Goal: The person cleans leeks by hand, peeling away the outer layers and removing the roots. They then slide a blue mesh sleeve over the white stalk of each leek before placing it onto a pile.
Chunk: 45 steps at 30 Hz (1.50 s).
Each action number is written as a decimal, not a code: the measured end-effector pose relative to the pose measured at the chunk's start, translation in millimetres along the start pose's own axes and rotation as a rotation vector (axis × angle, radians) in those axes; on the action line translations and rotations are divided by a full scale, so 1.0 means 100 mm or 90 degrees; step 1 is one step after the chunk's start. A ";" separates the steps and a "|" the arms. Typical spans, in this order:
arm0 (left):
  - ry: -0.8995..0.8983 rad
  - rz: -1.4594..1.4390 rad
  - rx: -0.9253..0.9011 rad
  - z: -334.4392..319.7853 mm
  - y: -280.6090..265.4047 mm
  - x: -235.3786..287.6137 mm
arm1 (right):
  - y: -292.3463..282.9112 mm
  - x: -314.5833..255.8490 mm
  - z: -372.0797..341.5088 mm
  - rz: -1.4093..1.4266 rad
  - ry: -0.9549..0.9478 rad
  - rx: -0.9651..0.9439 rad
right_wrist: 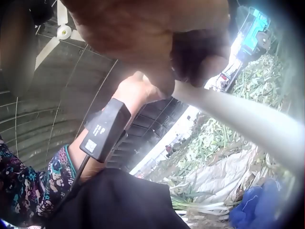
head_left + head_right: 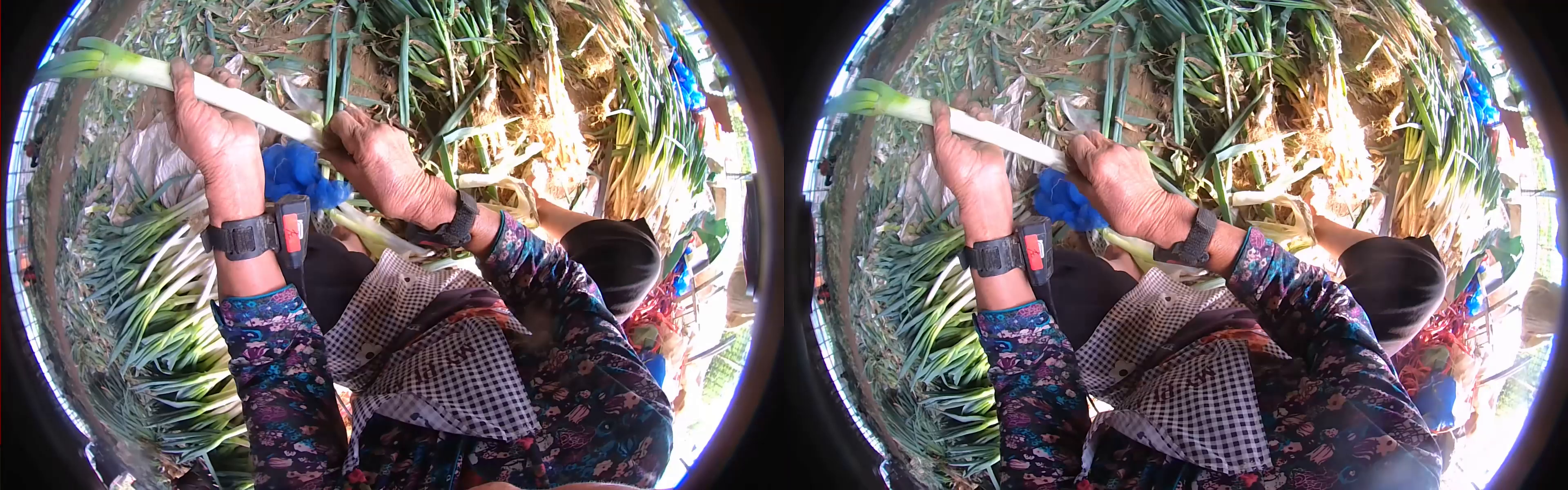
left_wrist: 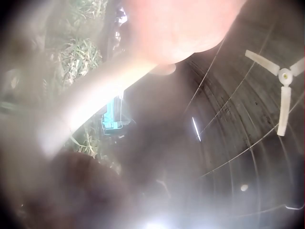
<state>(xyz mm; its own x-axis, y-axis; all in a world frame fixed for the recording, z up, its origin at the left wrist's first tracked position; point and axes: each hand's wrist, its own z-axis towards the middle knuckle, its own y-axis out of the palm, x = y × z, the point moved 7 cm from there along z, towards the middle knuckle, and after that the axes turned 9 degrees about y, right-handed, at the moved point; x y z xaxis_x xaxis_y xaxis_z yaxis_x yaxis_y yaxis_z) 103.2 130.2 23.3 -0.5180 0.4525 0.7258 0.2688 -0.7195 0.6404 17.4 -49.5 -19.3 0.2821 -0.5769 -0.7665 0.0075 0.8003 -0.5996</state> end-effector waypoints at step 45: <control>-0.033 0.087 0.167 0.22 -0.32 -0.44 | -0.32 0.91 -0.91 -0.120 0.108 0.013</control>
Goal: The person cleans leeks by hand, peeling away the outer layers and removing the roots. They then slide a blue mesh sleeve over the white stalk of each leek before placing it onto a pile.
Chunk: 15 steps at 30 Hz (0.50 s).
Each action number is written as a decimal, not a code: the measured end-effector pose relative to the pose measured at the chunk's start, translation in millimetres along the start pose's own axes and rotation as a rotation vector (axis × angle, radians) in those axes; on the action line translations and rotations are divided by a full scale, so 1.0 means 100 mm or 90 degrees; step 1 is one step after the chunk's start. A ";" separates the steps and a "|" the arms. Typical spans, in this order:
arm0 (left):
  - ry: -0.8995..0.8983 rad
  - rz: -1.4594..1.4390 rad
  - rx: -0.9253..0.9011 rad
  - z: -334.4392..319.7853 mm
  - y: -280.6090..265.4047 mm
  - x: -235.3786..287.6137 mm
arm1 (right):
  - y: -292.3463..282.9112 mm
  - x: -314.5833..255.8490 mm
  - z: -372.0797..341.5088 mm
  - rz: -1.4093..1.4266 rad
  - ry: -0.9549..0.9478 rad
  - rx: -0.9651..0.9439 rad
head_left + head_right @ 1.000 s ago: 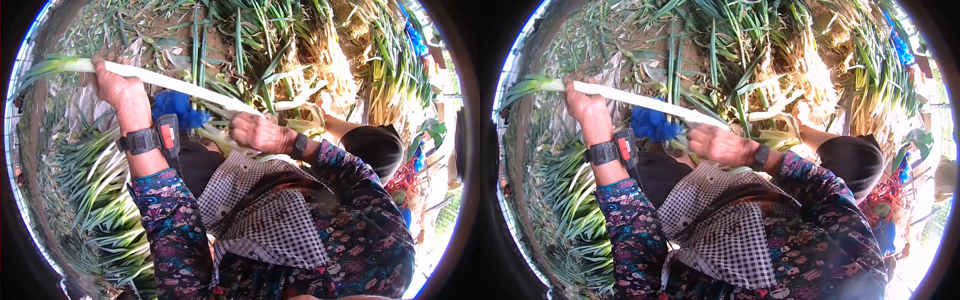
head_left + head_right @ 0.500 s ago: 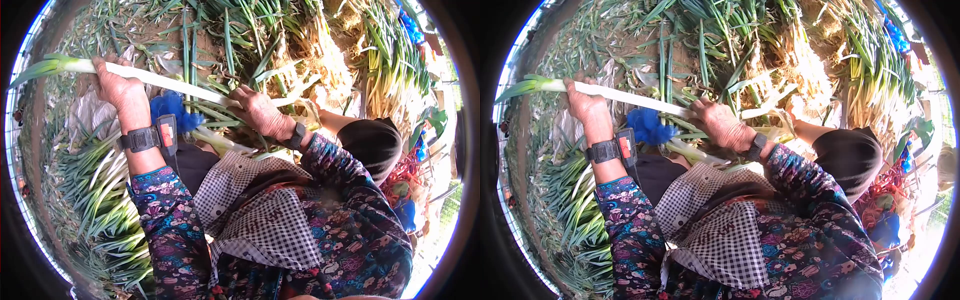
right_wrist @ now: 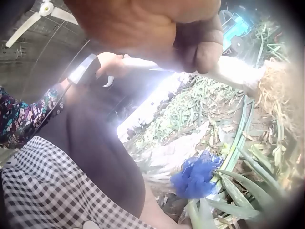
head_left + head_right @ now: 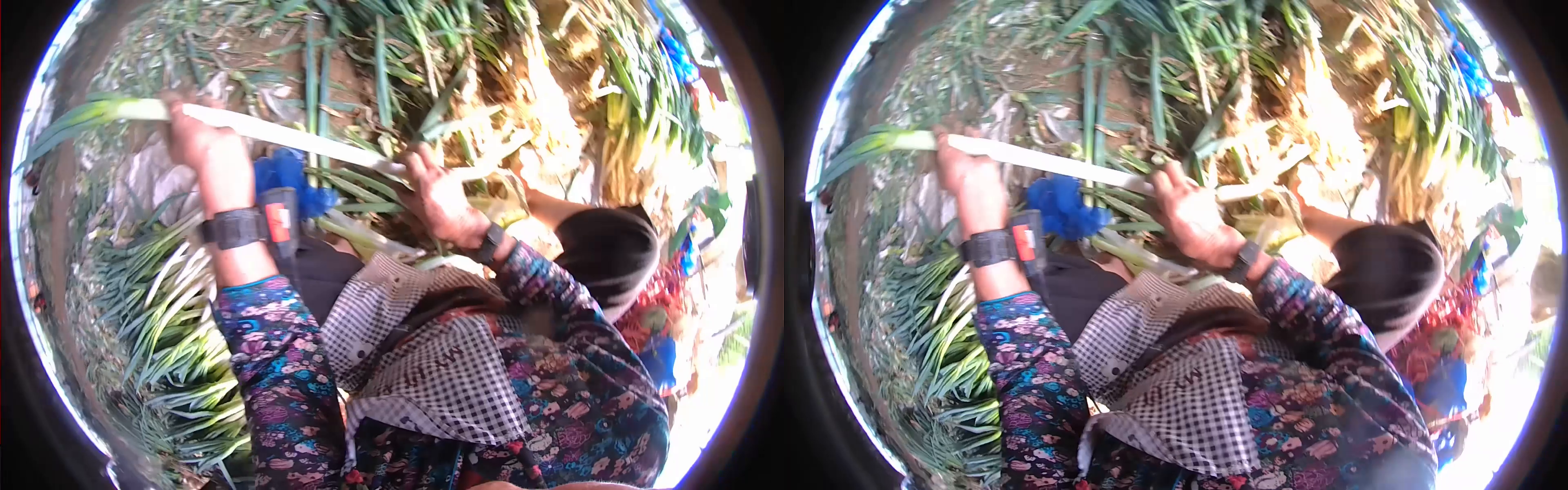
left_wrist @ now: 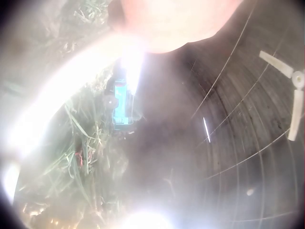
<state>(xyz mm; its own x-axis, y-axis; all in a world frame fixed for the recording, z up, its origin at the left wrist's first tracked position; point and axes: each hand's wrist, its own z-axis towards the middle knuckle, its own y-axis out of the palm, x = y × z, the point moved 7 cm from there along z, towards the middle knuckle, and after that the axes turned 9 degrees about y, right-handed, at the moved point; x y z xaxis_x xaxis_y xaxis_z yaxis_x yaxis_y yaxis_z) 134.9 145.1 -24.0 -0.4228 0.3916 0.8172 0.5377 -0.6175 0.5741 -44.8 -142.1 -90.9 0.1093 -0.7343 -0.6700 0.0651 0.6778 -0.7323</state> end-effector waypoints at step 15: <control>-0.054 -0.063 -0.090 -0.78 0.28 -0.13 | 0.17 0.10 0.20 0.025 -0.107 -0.237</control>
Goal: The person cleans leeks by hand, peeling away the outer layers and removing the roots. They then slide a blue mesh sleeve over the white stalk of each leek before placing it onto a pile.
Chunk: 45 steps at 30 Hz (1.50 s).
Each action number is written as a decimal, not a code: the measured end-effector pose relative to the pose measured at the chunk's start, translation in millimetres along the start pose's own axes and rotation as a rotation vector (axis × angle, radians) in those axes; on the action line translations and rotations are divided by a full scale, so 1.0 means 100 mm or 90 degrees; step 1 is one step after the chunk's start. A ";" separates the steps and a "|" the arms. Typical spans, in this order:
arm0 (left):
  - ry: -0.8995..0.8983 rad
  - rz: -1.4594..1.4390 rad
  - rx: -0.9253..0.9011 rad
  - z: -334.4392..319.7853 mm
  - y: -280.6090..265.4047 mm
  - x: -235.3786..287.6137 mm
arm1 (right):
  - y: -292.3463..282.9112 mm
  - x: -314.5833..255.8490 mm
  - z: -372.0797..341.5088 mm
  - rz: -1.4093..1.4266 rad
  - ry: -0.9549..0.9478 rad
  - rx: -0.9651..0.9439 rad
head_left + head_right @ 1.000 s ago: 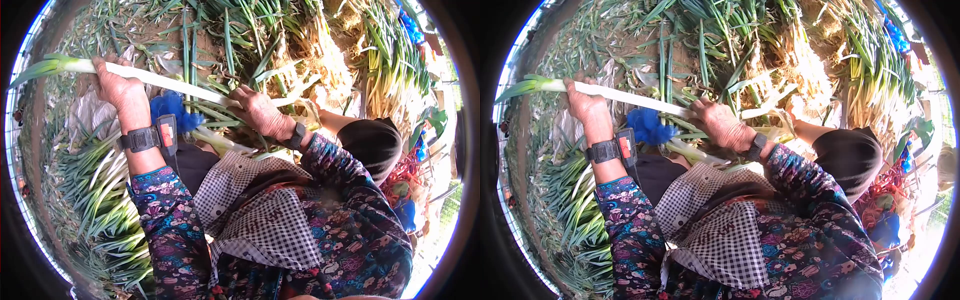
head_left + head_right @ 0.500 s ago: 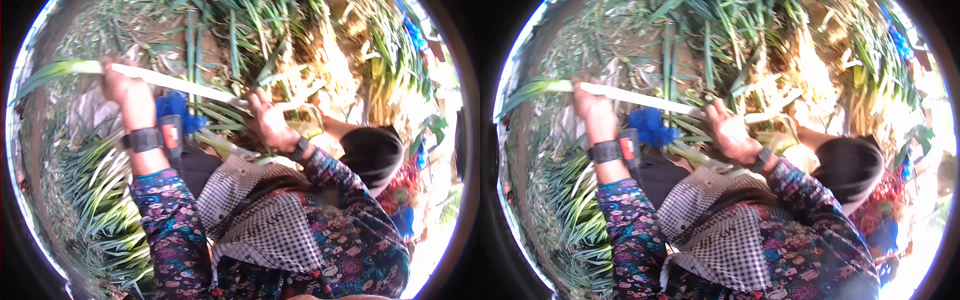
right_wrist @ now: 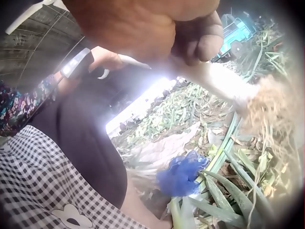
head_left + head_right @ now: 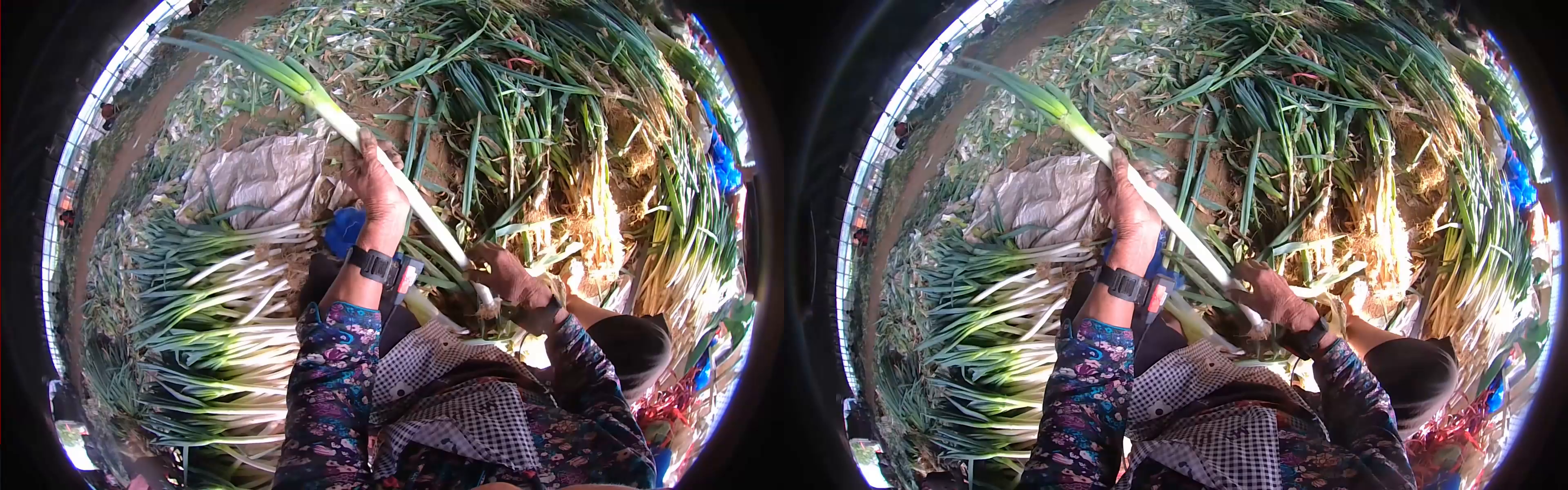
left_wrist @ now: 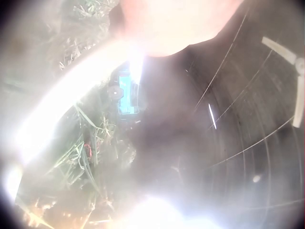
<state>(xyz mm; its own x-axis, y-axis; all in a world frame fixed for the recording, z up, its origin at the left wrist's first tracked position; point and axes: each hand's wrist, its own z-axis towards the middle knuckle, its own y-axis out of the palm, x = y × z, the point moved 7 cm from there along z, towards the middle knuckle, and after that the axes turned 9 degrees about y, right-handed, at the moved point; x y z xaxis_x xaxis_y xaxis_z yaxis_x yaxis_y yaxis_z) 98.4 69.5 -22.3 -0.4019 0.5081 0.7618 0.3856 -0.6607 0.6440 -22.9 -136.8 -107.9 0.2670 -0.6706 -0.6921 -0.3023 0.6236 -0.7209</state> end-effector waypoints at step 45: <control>-0.002 -0.027 -0.199 0.65 -0.21 0.78 | 0.26 0.04 -0.77 -0.108 0.029 -0.086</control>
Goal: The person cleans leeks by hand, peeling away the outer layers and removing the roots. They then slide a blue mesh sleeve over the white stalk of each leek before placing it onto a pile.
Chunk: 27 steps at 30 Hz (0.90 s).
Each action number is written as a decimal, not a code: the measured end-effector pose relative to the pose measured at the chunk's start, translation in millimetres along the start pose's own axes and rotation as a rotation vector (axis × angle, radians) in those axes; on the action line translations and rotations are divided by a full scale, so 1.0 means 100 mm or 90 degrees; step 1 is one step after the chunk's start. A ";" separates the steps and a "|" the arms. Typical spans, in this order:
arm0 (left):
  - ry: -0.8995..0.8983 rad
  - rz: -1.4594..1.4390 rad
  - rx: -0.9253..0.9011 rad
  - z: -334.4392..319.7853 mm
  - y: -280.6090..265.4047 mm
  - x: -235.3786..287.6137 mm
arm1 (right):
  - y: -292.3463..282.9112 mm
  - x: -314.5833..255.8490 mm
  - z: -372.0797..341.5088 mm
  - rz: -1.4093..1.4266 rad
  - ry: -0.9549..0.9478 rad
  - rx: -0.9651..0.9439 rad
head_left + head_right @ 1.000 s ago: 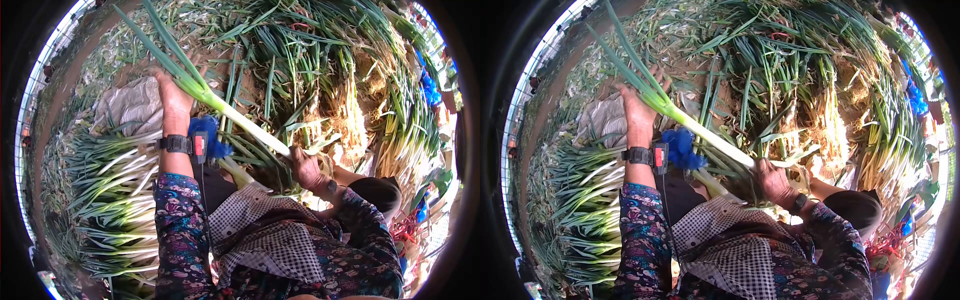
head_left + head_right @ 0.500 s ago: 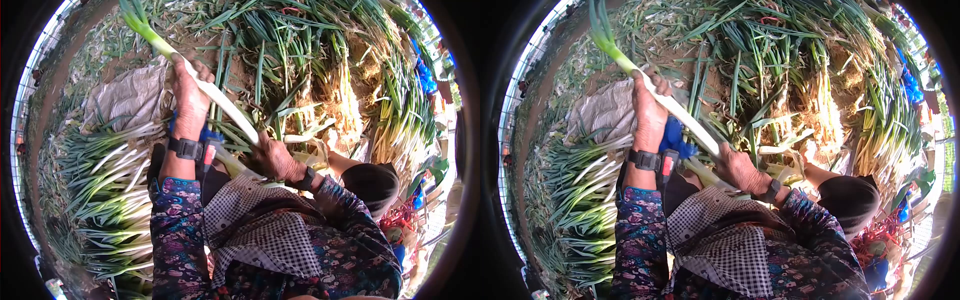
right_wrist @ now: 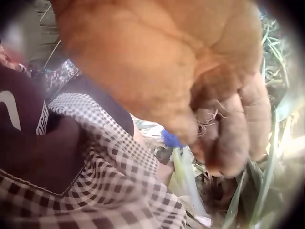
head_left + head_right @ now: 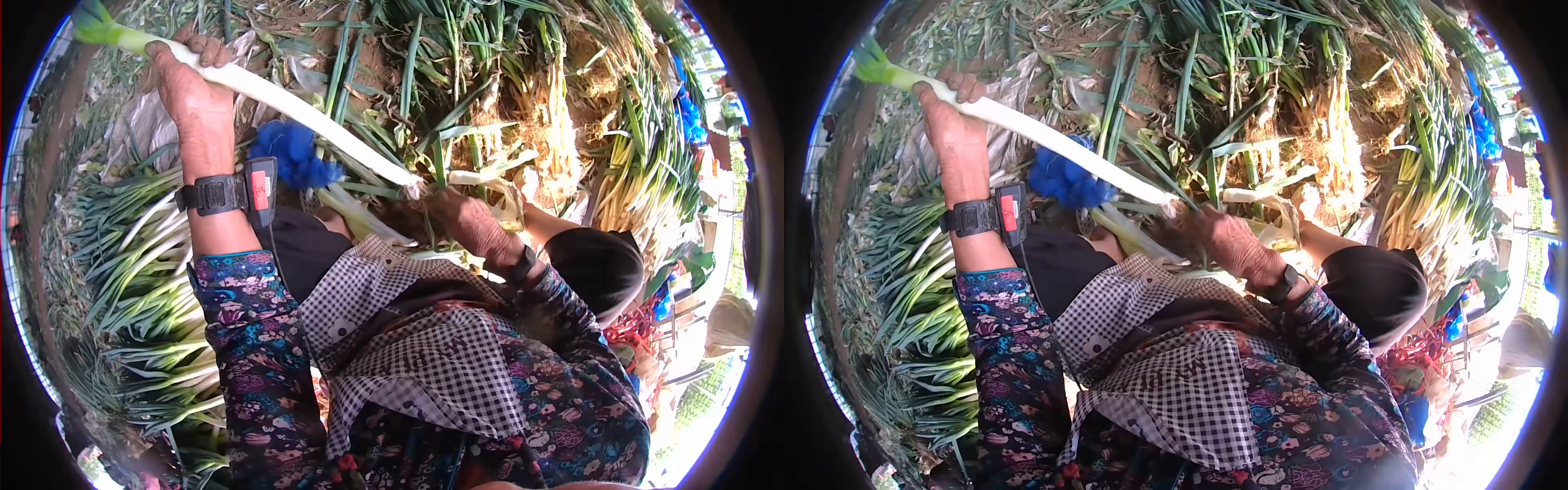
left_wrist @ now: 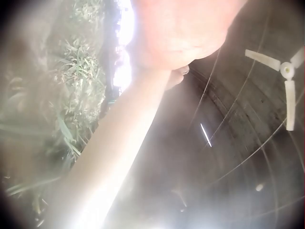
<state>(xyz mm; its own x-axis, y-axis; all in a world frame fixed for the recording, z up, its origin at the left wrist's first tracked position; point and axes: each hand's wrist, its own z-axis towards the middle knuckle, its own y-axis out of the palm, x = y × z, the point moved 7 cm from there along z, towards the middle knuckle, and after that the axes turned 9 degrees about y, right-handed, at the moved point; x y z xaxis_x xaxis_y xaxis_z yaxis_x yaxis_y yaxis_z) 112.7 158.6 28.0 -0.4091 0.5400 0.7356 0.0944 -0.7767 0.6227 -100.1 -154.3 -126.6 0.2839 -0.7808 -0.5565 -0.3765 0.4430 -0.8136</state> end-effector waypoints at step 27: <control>0.051 0.042 0.293 -0.18 -0.45 0.04 | -0.50 -0.51 0.92 0.301 0.000 0.273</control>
<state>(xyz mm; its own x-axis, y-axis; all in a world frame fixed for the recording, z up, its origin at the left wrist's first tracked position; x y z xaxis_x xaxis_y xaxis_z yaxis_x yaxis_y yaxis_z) 90.3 189.6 -2.5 -0.4560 0.4532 0.7660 0.5080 -0.5741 0.6421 -14.9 -96.3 -73.3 0.1738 -0.4575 -0.8721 -0.0746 0.8769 -0.4749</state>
